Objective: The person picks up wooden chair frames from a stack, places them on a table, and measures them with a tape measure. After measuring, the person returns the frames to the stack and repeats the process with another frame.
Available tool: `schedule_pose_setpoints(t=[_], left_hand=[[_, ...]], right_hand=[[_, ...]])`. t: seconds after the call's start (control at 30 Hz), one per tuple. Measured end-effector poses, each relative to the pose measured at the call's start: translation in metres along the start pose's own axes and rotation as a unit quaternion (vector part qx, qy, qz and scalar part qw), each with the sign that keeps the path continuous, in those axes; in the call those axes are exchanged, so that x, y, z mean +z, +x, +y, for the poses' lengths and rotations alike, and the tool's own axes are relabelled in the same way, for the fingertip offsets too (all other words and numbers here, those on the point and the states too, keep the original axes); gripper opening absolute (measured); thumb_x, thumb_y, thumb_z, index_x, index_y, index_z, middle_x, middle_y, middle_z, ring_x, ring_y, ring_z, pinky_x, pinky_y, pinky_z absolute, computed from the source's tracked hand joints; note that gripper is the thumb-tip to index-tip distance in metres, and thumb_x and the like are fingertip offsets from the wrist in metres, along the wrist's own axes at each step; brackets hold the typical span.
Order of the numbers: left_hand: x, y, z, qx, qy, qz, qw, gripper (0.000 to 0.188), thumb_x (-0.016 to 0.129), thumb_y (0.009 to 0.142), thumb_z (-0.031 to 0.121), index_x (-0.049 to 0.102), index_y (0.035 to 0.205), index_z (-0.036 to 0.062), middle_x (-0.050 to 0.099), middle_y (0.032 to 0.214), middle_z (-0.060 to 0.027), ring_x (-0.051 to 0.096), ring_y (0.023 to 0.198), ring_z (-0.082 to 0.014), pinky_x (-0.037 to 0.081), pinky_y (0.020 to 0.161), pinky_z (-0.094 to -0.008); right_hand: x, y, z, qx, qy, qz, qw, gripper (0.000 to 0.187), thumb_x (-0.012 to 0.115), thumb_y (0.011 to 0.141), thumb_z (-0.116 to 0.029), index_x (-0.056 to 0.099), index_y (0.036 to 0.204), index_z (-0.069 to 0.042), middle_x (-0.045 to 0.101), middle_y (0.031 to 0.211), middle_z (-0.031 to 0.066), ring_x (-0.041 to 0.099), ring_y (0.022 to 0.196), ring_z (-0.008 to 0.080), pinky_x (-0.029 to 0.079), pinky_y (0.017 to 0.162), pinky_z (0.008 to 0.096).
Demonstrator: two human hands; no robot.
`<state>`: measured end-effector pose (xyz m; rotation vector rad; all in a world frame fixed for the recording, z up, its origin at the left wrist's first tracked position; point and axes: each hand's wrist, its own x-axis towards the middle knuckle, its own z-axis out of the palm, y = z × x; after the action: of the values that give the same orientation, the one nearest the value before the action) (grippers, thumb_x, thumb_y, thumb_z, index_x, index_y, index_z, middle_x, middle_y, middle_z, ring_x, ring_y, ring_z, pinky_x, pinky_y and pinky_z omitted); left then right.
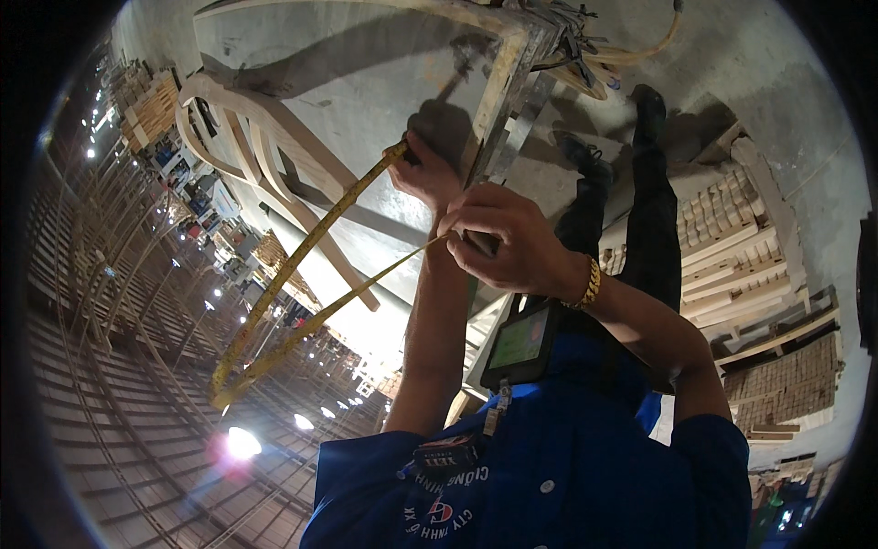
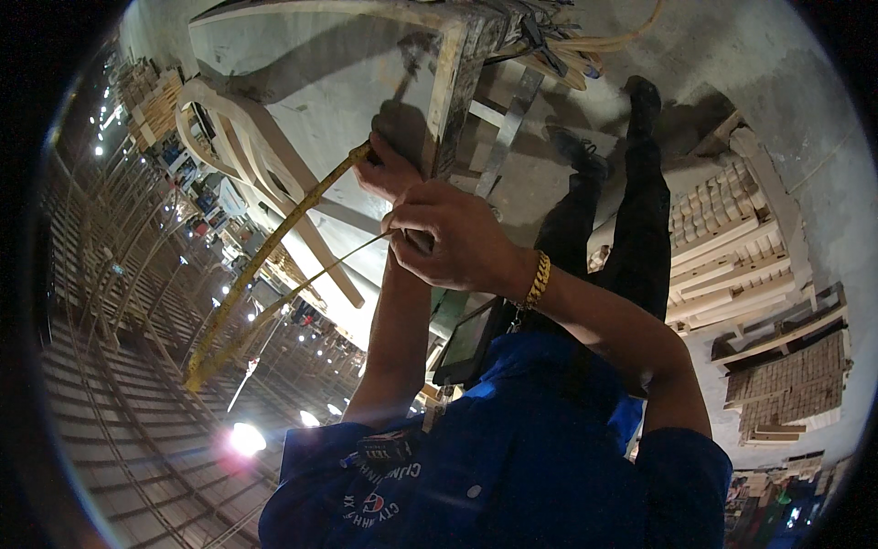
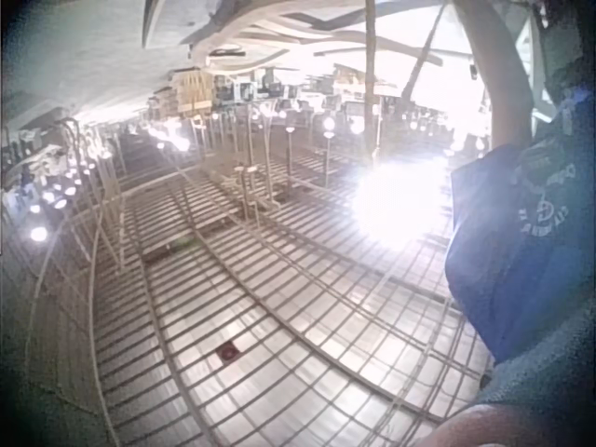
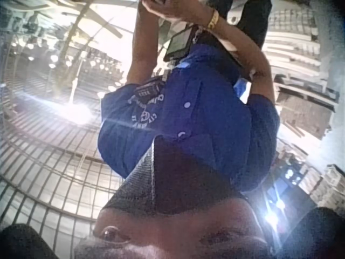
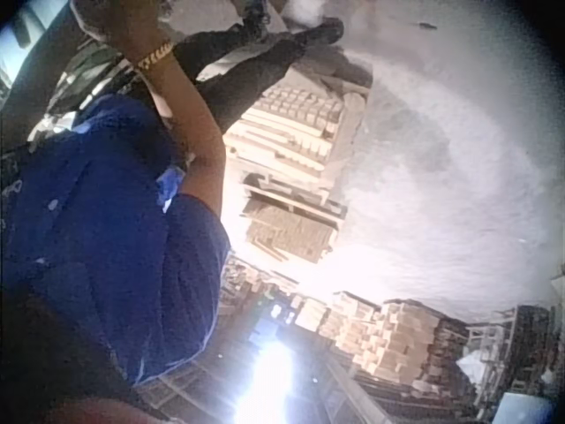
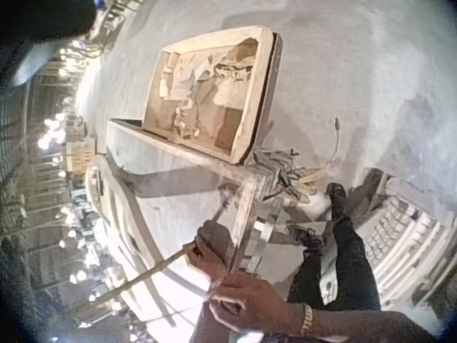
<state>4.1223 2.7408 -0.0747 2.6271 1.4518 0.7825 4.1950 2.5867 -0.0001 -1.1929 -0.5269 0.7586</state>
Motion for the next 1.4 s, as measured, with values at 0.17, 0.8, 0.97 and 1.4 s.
schedule_pose_setpoints(t=[0.17,0.8,0.97,1.4], left_hand=[[-0.001,0.0,0.005,-0.035,-0.006,-0.013,0.999,0.018,0.062,0.084,0.014,0.056,0.078,-0.0021,0.058,0.073,-0.0176,0.055,0.068,-0.0351,0.042,0.062,-0.0426],[-0.03,-0.022,-0.017,-0.117,-0.104,-0.027,0.987,0.021,0.061,0.082,0.018,0.058,0.08,-0.0025,0.058,0.075,-0.018,0.056,0.068,-0.0332,0.042,0.063,-0.0415],[-0.116,-0.127,-0.15,-0.269,-0.179,0.05,0.945,0.014,0.06,0.082,0.013,0.06,0.075,0.001,0.06,0.07,-0.0086,0.05,0.061,-0.0158,0.042,0.057,-0.0319],[-0.178,-0.152,-0.268,-0.283,0.031,-0.03,0.958,0.023,0.065,0.079,0.02,0.064,0.073,-0.0024,0.062,0.068,-0.0161,0.059,0.065,-0.0327,0.043,0.064,-0.0419]], right_hand=[[0.003,-0.002,-0.001,-0.01,-0.023,-0.001,1.0,0.012,0.065,0.074,-0.013,0.065,0.084,-0.006,0.062,0.083,0.0055,0.06,0.079,0.0212,0.05,0.07,0.0331],[0.039,-0.048,-0.015,-0.06,-0.072,-0.02,0.995,0.012,0.066,0.073,-0.004,0.064,0.084,-0.004,0.06,0.082,0.0082,0.059,0.072,0.021,0.049,0.066,0.0311],[0.098,-0.088,-0.01,-0.105,-0.094,-0.135,0.981,0.013,0.065,0.073,-0.009,0.063,0.086,-0.007,0.059,0.084,0.0065,0.058,0.077,0.0237,0.049,0.068,0.0336],[0.202,-0.162,0.039,-0.037,-0.137,-0.165,0.976,0.013,0.065,0.075,-0.012,0.063,0.086,-0.008,0.06,0.084,0.0061,0.059,0.077,0.0222,0.05,0.068,0.033]])
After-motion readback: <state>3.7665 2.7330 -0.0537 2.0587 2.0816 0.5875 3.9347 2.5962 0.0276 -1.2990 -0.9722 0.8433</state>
